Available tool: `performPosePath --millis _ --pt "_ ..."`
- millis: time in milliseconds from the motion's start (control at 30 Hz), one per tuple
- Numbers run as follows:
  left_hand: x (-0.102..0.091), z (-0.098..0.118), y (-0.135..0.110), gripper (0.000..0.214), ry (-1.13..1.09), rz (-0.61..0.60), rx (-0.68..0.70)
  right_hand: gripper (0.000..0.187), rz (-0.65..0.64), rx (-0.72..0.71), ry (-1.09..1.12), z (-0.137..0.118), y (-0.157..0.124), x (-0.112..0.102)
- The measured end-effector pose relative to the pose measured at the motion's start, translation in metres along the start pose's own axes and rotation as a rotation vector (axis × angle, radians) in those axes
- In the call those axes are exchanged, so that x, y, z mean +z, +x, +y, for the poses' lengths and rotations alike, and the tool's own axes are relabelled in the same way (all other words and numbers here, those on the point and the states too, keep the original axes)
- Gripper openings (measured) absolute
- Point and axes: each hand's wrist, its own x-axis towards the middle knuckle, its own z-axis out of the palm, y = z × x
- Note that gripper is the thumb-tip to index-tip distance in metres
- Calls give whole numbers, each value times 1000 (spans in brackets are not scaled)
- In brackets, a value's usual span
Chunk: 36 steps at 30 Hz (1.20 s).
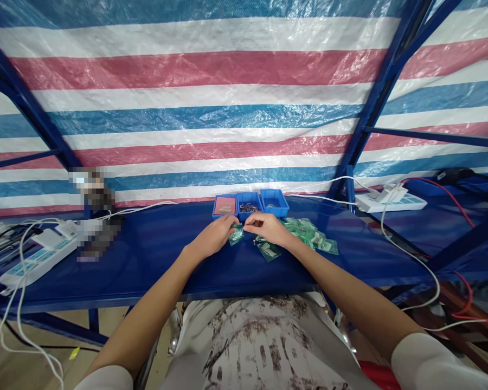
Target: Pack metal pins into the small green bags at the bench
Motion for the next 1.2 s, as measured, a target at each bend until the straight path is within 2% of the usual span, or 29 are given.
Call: performPosePath --millis 100,300,567,767,967,1200 --pt "-2 4 1 15 -13 -1 10 33 -56 1 5 -6 -1 3" --pt "-5 6 1 16 -16 4 9 36 -65 -18 3 -6 -1 6" --pt "-4 2 0 15 10 -10 7 32 29 -78 -53 -4 2 1" --pt "-3 2 -1 19 45 -35 -40 29 53 -62 -13 -1 2 1" --pt "-4 3 -1 20 48 -46 -38 34 -8 -15 27 -5 0 0" --pt "-6 7 1 17 44 -35 -36 40 -93 -3 -71 1 1 2"
